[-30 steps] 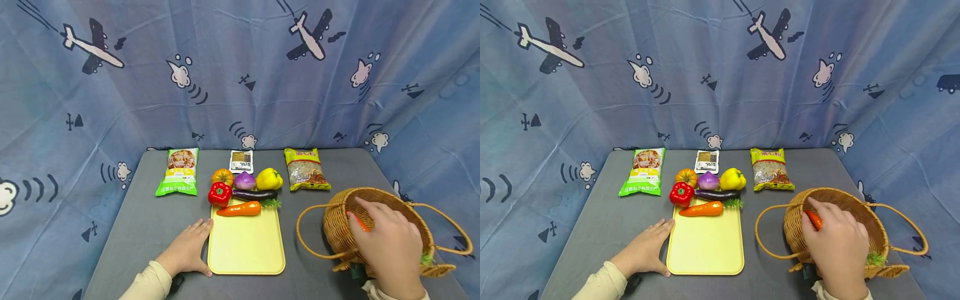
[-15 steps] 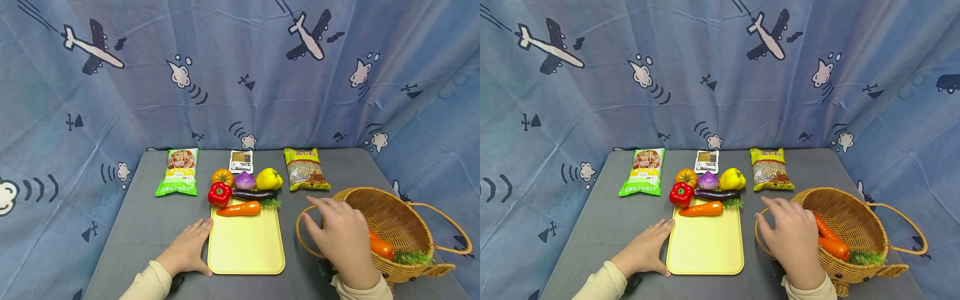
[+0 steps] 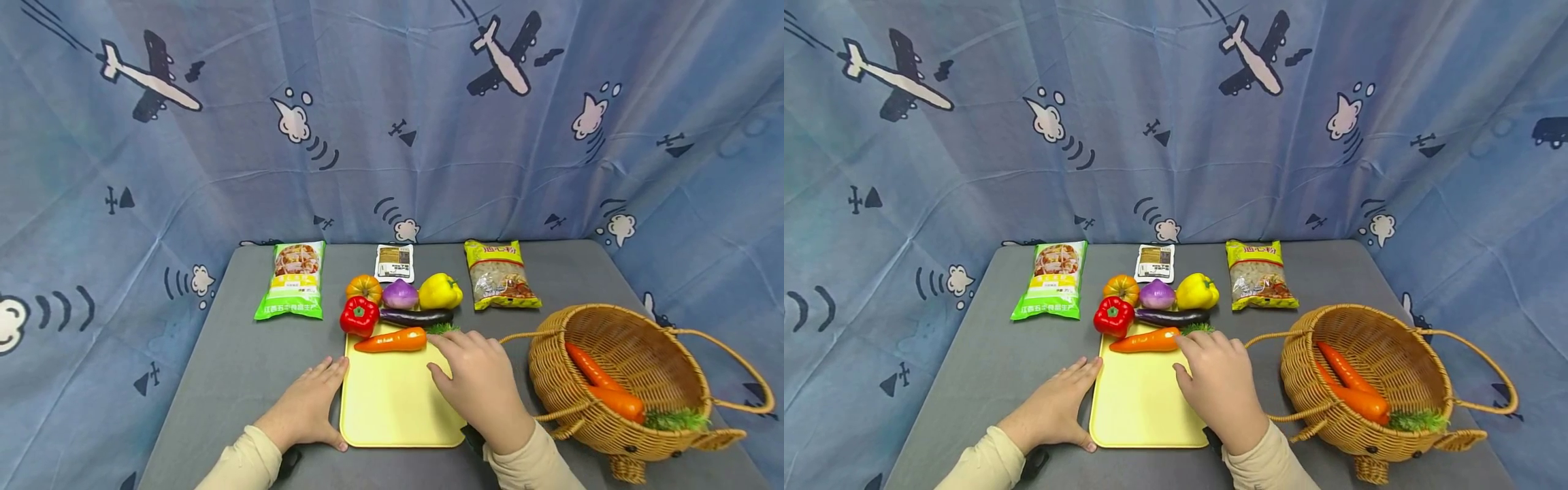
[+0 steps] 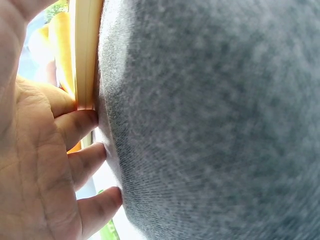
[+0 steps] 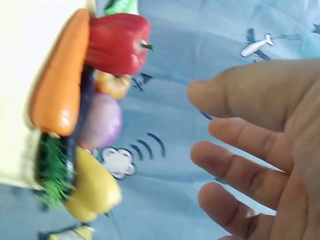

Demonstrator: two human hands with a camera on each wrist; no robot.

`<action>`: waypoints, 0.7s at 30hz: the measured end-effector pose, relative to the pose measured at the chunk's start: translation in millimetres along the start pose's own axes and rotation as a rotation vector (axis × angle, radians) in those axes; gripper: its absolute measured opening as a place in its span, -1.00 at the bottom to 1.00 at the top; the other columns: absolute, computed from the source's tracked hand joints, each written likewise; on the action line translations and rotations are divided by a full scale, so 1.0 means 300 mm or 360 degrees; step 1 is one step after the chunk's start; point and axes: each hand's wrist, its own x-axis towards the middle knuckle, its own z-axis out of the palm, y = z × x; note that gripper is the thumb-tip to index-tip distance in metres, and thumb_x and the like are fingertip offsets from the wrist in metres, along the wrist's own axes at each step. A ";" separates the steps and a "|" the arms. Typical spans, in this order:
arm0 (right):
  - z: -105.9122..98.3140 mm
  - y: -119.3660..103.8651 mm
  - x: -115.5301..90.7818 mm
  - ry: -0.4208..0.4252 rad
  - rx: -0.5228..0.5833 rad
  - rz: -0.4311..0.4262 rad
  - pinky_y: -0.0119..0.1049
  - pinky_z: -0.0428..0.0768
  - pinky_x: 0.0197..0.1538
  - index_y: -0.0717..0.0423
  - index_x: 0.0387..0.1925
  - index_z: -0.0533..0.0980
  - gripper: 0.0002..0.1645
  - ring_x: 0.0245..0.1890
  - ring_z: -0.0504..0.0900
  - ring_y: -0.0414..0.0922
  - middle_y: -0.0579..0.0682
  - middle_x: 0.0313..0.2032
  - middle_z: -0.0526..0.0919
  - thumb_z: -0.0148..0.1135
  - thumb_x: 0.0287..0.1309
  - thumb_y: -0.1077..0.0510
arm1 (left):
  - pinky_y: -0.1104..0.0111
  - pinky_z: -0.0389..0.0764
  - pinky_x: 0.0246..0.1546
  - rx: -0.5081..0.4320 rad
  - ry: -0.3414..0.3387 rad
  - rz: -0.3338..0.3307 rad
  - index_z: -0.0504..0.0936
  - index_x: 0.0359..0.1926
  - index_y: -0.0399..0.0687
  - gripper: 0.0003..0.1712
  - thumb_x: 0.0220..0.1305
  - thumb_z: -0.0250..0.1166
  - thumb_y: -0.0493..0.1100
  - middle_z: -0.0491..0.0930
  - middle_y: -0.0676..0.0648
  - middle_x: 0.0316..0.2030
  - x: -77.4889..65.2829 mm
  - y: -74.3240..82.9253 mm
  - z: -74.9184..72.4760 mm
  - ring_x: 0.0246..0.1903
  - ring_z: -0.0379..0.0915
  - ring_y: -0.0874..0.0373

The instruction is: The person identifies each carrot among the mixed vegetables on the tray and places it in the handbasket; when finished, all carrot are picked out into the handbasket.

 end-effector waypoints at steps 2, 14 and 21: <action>0.031 -0.004 0.007 -0.0019 0.0004 -0.0014 -0.09 0.56 -0.36 0.03 0.01 0.79 -0.48 -0.23 0.72 0.04 -0.01 -0.13 0.80 0.73 -0.07 0.09 | -0.20 0.19 0.51 0.0002 0.0002 0.0001 0.10 0.69 -0.23 0.69 -0.34 0.78 0.40 0.16 -0.19 0.63 0.000 0.000 -0.001 0.61 0.00 -0.21; 0.184 -0.013 0.046 -0.0250 -0.0041 -0.0077 -0.01 0.67 -0.27 0.03 -0.03 0.79 -0.48 -0.19 0.72 0.07 0.02 -0.02 0.76 0.76 -0.09 0.07 | -0.20 0.19 0.52 0.0005 -0.0011 -0.0002 0.10 0.69 -0.21 0.69 -0.33 0.77 0.41 0.15 -0.17 0.63 0.000 0.000 -0.002 0.62 -0.01 -0.20; 0.256 -0.022 0.078 -0.0363 -0.0036 -0.0090 0.06 0.70 -0.21 0.02 0.01 0.78 -0.48 -0.17 0.71 0.10 0.03 0.07 0.71 0.74 -0.05 0.06 | -0.20 0.20 0.51 0.0013 -0.0008 0.0001 0.10 0.69 -0.23 0.69 -0.33 0.76 0.43 0.16 -0.18 0.63 0.002 -0.005 0.000 0.61 0.00 -0.21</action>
